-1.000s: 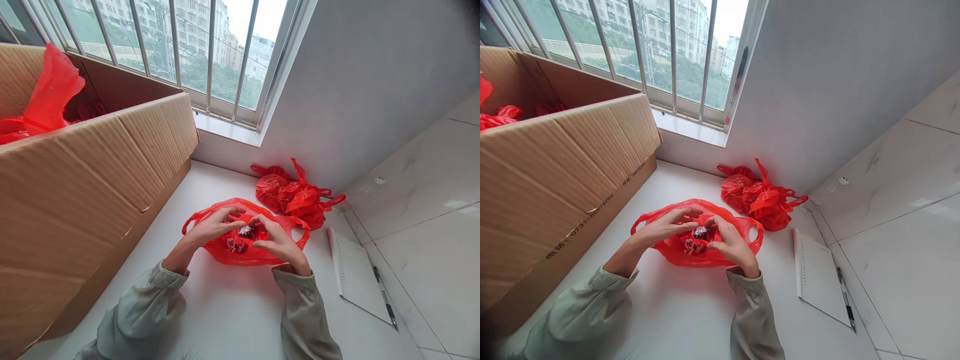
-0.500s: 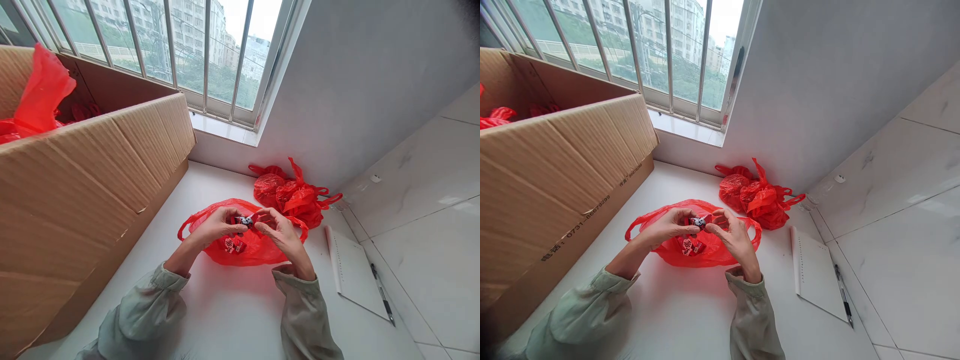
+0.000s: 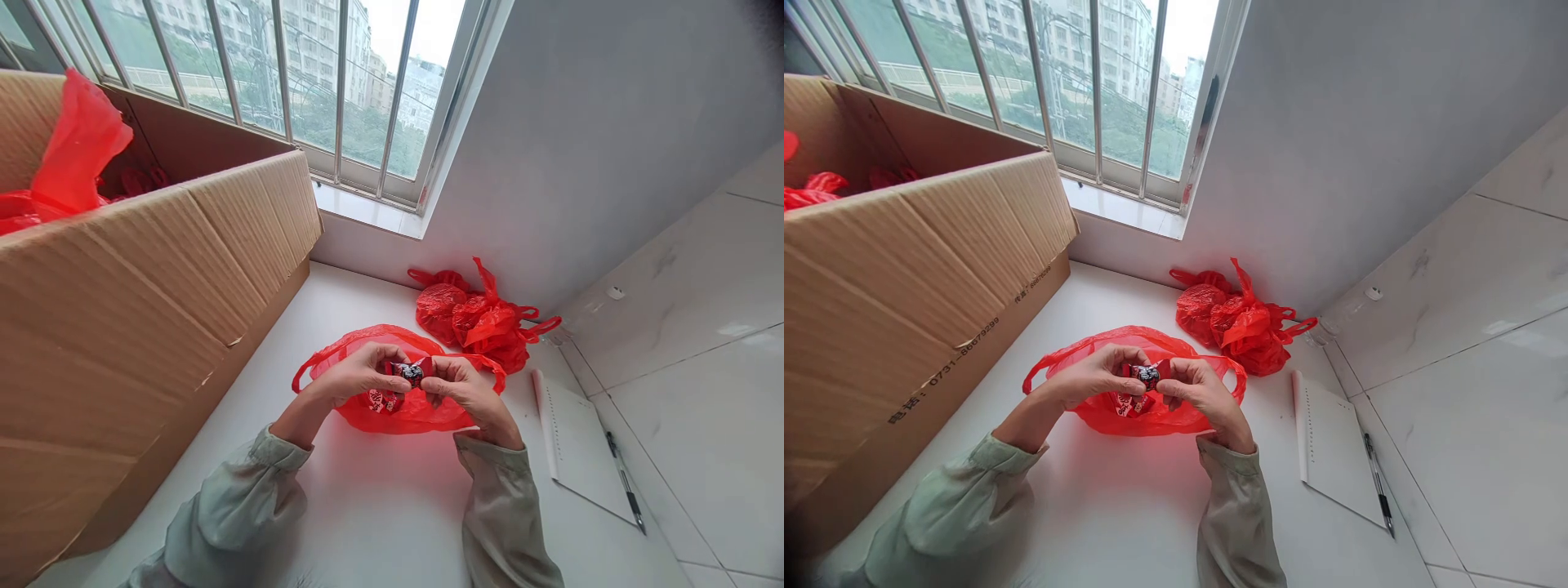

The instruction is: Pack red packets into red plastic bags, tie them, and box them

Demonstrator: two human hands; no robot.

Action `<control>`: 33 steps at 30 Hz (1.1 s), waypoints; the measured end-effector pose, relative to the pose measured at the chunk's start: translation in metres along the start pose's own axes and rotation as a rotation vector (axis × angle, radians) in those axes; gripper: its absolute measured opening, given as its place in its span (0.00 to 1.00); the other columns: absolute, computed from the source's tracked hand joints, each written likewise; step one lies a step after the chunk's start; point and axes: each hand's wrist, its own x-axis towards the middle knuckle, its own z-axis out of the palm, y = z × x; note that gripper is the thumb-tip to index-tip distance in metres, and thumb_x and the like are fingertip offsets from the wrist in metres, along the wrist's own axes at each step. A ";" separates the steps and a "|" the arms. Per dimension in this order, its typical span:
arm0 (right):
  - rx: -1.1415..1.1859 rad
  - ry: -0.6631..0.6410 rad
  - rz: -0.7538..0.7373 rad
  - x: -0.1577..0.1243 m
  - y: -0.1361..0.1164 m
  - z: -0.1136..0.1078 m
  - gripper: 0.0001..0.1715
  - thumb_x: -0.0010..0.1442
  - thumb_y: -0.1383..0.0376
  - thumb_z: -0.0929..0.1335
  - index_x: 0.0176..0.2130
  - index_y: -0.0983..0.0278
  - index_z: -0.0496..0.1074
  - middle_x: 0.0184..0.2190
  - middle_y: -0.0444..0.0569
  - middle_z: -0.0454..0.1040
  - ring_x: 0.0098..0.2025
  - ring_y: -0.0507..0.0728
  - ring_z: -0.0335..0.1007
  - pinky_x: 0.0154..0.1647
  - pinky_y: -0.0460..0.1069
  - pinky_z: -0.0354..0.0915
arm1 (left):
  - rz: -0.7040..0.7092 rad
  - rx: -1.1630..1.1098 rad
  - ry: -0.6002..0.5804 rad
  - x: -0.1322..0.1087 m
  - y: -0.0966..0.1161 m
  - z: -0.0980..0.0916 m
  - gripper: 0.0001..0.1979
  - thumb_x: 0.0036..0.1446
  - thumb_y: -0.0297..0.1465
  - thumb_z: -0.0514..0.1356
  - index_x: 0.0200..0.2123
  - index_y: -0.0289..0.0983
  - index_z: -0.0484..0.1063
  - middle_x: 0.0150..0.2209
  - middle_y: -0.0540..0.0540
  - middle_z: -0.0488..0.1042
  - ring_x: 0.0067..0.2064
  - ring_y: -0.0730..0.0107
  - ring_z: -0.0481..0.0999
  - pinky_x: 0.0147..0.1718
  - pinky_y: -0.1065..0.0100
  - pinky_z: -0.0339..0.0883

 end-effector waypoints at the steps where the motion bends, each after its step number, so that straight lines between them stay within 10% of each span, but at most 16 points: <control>1: -0.005 0.002 0.001 0.000 0.000 0.000 0.17 0.52 0.54 0.74 0.27 0.63 0.70 0.22 0.40 0.66 0.25 0.50 0.62 0.29 0.47 0.63 | -0.004 0.011 -0.003 -0.001 0.001 0.000 0.15 0.49 0.38 0.71 0.35 0.36 0.74 0.30 0.50 0.76 0.31 0.69 0.74 0.29 0.69 0.67; 21: -0.256 0.109 -0.052 0.006 0.006 0.007 0.21 0.59 0.49 0.69 0.27 0.63 0.68 0.22 0.42 0.70 0.27 0.53 0.69 0.31 0.48 0.65 | 0.115 0.337 0.100 0.004 -0.004 0.001 0.13 0.54 0.40 0.64 0.32 0.35 0.74 0.30 0.49 0.74 0.32 0.68 0.70 0.28 0.69 0.60; 33: -0.084 -0.014 -0.100 0.010 0.010 0.004 0.26 0.62 0.48 0.68 0.23 0.63 0.61 0.21 0.40 0.59 0.25 0.49 0.53 0.28 0.47 0.52 | 0.068 0.069 -0.111 0.009 -0.015 0.002 0.14 0.58 0.41 0.63 0.35 0.36 0.68 0.32 0.52 0.71 0.31 0.72 0.68 0.29 0.70 0.59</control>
